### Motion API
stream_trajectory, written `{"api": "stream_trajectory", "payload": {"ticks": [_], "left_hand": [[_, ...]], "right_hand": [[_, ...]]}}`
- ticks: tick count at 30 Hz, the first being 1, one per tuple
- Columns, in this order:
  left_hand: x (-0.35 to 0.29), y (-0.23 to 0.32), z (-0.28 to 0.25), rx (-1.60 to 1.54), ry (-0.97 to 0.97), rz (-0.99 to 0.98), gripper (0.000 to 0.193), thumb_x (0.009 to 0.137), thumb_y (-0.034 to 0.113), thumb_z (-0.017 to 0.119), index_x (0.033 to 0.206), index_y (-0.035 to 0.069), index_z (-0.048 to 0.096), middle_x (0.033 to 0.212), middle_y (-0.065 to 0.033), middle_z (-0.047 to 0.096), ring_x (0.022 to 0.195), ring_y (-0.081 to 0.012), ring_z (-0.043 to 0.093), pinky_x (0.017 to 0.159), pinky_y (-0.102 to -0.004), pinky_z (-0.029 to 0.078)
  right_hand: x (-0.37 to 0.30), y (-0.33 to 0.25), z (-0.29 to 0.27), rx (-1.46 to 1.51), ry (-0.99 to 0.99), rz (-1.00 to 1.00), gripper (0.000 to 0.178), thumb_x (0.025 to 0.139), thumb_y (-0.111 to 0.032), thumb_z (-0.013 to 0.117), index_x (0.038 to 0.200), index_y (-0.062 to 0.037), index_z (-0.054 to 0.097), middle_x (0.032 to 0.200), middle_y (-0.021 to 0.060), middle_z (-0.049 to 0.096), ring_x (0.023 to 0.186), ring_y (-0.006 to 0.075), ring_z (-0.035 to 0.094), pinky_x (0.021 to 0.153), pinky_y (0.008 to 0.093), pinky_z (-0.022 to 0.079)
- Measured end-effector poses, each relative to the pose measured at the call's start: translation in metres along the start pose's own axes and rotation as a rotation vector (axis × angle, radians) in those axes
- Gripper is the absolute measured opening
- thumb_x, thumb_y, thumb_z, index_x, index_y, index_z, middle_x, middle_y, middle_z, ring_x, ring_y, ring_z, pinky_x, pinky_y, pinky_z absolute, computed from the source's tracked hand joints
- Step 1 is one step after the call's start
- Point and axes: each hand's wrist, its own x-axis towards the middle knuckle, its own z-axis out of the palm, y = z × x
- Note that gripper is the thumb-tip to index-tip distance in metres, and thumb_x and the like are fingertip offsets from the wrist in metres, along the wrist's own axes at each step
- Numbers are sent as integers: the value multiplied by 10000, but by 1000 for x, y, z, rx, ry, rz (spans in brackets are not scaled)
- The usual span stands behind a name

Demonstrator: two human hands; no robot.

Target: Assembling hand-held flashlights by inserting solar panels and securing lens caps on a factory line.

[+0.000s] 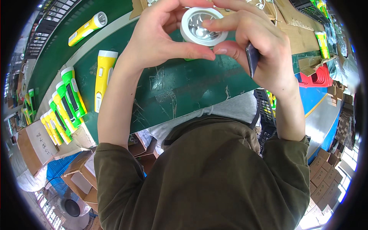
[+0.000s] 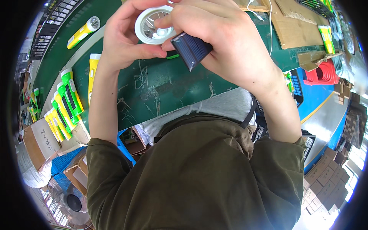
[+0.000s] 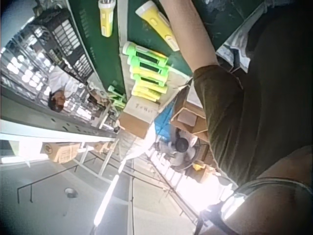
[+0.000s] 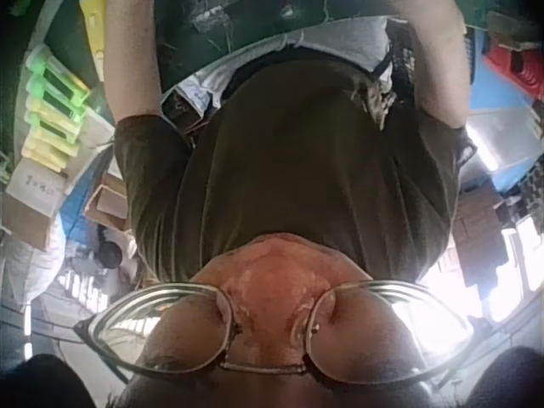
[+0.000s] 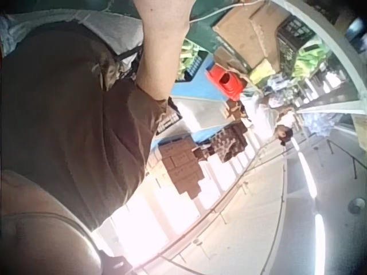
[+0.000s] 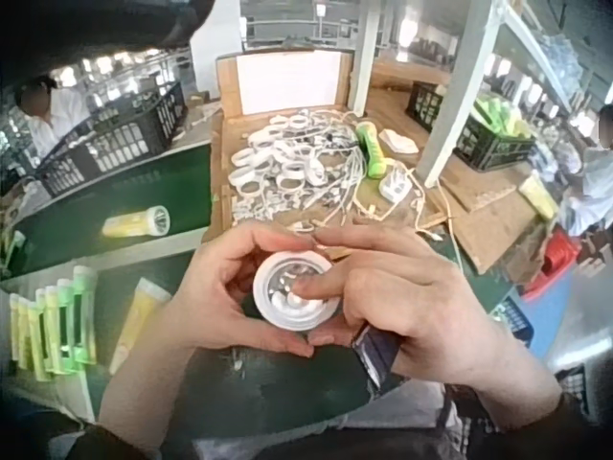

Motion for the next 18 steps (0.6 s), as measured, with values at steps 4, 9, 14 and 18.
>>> {"api": "stream_trajectory", "payload": {"ticks": [4, 9, 14, 18], "left_hand": [[0, 2, -2, -50, 12, -123, 786, 555, -34, 913, 1231, 13, 515, 1222, -120, 588, 1148, -194, 577, 979, -344, 482], [4, -6, -4, -221, -39, -69, 802, 572, -56, 896, 1274, -7, 511, 1240, -119, 583, 1155, -196, 572, 997, -344, 470], [4, 7, -2, -223, -75, -56, 802, 596, -53, 884, 1301, -23, 504, 1264, -118, 570, 1180, -193, 554, 1017, -349, 452], [1, 14, 2, -69, -32, -3, 658, 659, -12, 853, 1244, 12, 553, 1210, -93, 601, 1137, -179, 581, 991, -331, 463]], "right_hand": [[4, -2, -4, -29, -54, 30, 293, 746, -118, 767, 723, -43, 485, 1030, 95, 701, 1084, 371, 631, 939, 463, 497], [0, 7, 3, -26, 10, 1, 313, 726, -138, 787, 709, -47, 488, 1014, 90, 709, 1090, 360, 632, 943, 470, 490], [3, -2, 3, -125, -53, -1, 419, 718, -37, 776, 674, -61, 359, 1006, 134, 717, 1163, 417, 588, 943, 485, 482], [-1, 0, 4, -135, -29, -9, 448, 692, -72, 797, 662, -67, 350, 999, 120, 721, 1172, 414, 582, 958, 467, 475]]}}
